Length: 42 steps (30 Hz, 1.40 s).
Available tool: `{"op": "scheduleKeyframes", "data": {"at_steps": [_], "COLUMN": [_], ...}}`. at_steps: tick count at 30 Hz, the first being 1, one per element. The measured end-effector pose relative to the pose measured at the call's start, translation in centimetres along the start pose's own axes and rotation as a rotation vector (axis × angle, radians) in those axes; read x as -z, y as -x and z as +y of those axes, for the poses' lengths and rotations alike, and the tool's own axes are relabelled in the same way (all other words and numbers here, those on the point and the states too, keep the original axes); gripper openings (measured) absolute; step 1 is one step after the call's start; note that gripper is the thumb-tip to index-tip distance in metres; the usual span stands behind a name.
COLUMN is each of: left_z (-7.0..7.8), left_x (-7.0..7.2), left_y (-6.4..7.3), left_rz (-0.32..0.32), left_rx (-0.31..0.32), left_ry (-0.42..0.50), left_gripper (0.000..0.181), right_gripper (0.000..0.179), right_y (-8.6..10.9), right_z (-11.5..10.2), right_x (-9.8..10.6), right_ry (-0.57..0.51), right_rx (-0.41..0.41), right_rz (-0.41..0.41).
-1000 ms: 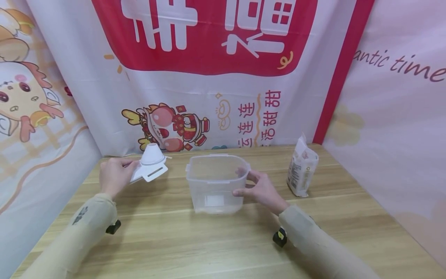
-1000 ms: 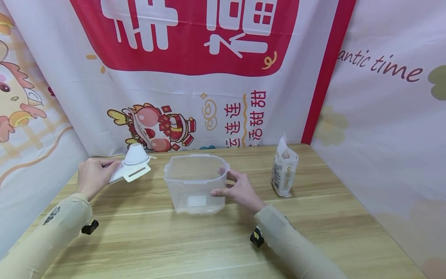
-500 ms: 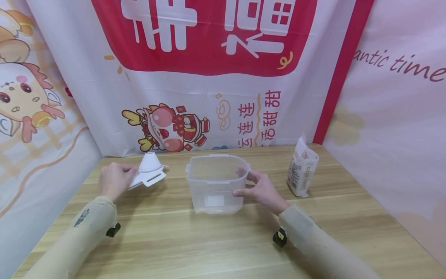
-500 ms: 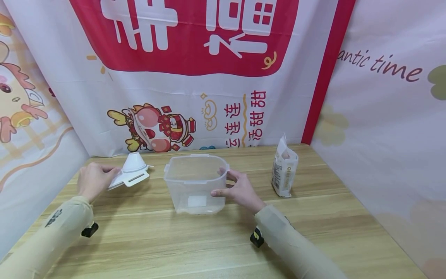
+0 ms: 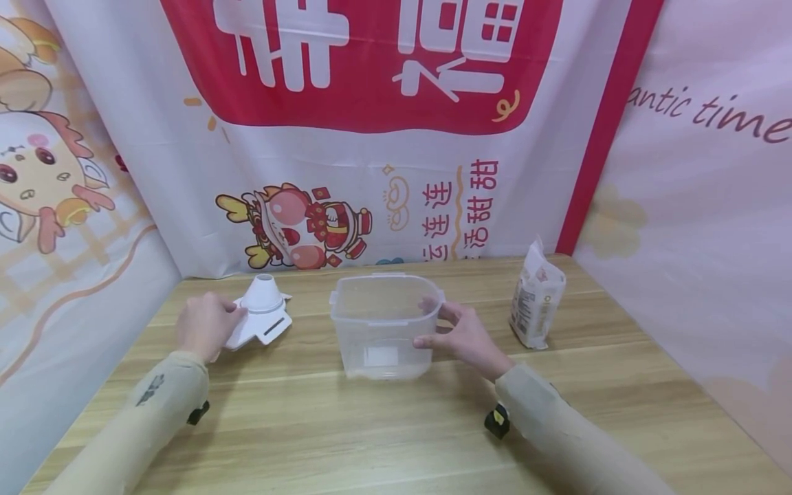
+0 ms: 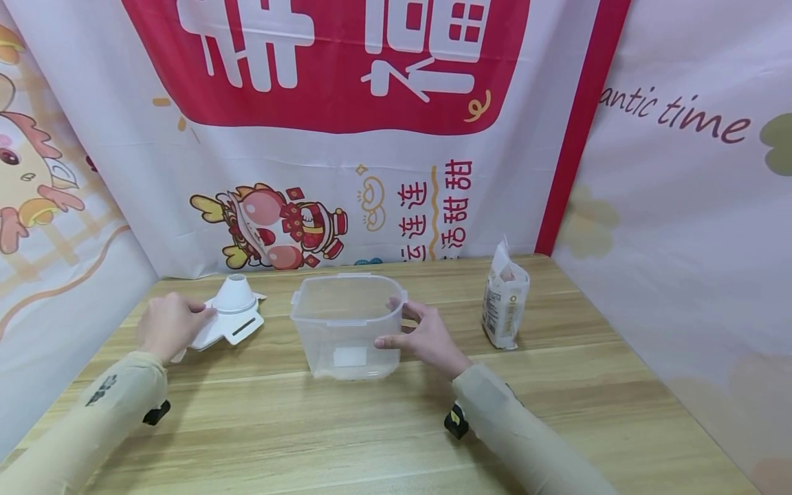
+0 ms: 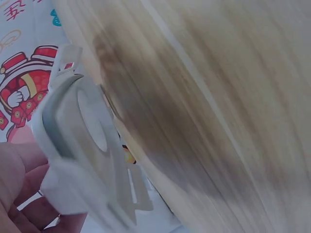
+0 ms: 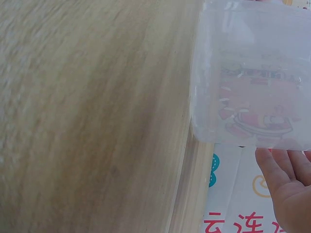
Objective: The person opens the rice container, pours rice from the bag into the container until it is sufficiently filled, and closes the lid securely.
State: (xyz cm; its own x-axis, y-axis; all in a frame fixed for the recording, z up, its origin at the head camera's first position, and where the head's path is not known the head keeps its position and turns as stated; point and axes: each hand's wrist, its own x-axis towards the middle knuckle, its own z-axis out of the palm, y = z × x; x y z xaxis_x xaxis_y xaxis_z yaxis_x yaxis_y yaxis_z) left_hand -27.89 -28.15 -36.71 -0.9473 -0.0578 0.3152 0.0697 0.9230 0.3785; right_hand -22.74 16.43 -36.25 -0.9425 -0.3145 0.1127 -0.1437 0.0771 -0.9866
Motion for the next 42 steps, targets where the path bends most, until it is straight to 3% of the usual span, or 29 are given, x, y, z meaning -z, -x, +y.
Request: {"op": "scheduleKeyframes", "data": {"at_steps": [6, 12, 21, 29, 42], "left_z": [-0.1, -0.2, -0.4, -0.3, 0.1], "left_x": [-0.1, -0.1, -0.4, -0.4, -0.2], "left_y": [0.3, 0.4, 0.4, 0.4, 0.7], "left_rz": [-0.020, -0.059, -0.097, -0.126, -0.136], "left_rx": [-0.003, 0.050, 0.056, 0.079, 0.091], "left_ry": [-0.033, -0.018, 0.005, 0.001, 0.010], "left_gripper": [0.030, 0.033, 0.036, 0.034, 0.032], "right_gripper": [0.089, 0.089, 0.086, 0.088, 0.087], "right_y": [0.0, -0.1, 0.0, -1.3, -1.2], "right_z": [0.0, 0.0, 0.1, 2.8, 2.9], "right_x": [-0.1, -0.1, -0.1, 0.5, 0.7], "right_ry": [0.002, 0.004, 0.003, -0.002, -0.008], "right_rx": [-0.005, -0.015, -0.004, -0.017, 0.029], "right_rz": [0.002, 0.000, 0.003, 0.021, 0.021]}}
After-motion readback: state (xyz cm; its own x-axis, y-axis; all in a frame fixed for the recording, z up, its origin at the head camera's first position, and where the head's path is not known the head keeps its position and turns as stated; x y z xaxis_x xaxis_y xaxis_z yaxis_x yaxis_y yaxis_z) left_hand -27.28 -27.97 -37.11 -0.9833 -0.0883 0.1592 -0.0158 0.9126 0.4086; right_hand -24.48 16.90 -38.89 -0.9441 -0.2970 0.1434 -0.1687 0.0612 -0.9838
